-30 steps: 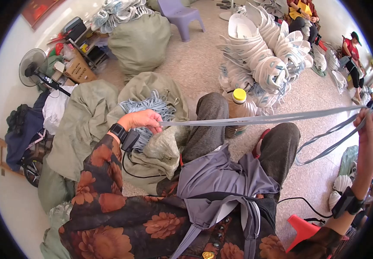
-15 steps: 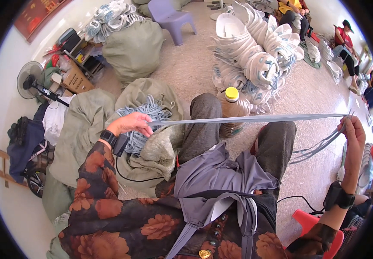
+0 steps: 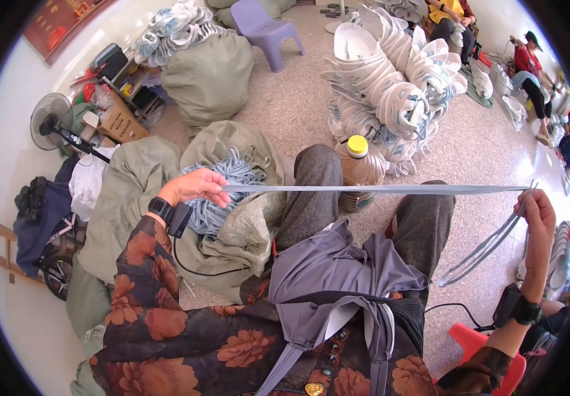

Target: Sorting and organizing bundles of shoe laces and stacking shoe components in a manufacturing environment.

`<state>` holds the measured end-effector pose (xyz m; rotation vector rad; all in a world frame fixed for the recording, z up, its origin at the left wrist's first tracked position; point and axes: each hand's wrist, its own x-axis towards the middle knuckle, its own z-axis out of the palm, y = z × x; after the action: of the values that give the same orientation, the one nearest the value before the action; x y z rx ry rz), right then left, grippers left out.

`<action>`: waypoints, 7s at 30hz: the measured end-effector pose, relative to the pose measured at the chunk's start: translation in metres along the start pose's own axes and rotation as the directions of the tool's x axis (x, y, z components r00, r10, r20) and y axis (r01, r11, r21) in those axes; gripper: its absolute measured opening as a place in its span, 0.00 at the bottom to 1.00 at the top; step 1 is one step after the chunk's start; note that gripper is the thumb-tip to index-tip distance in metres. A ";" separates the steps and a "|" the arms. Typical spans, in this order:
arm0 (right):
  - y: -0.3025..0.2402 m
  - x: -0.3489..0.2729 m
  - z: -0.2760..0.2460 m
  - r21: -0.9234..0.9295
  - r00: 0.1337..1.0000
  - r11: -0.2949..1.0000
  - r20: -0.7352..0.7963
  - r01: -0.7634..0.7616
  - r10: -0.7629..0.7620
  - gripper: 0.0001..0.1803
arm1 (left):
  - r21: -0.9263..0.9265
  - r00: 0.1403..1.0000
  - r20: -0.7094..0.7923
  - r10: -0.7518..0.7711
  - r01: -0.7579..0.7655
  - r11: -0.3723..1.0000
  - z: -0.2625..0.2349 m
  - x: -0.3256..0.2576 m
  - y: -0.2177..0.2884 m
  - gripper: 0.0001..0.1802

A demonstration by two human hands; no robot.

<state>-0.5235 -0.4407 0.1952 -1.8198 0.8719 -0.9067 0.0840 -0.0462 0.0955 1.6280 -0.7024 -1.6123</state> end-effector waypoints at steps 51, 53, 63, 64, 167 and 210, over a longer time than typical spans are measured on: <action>0.181 -0.041 0.056 -0.465 0.979 0.863 -0.125 -0.199 0.158 0.22 | 0.783 0.790 -0.127 0.600 -0.291 0.549 0.219 0.048 -0.064 0.08; 0.172 -0.015 0.086 -0.299 0.988 0.942 -0.082 -0.151 0.132 0.20 | 0.782 0.795 -0.120 0.595 -0.293 0.550 0.218 0.046 -0.068 0.11; 0.178 0.013 0.183 -0.692 0.965 0.673 0.157 0.260 -0.212 0.09 | 0.732 0.886 -0.267 0.378 -0.068 0.677 0.207 -0.001 -0.071 0.07; 0.180 0.013 0.180 -0.684 0.957 0.671 0.165 0.287 -0.241 0.08 | 0.688 0.933 -0.268 0.241 0.011 0.725 0.203 -0.008 -0.073 0.07; 0.055 0.005 0.262 0.105 0.980 0.994 0.193 0.026 -0.046 0.06 | 0.795 0.830 -0.009 0.558 -0.333 0.508 0.187 0.191 0.080 0.31; 0.050 0.013 0.277 0.632 0.775 0.450 0.525 -0.632 0.351 0.20 | 0.889 0.595 0.155 0.789 -0.432 0.151 0.185 0.153 0.086 0.52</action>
<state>-0.2903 -0.3579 0.0608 -0.7888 0.5861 -0.4387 -0.0799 -0.2412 0.0826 1.7572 -1.9363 -0.1688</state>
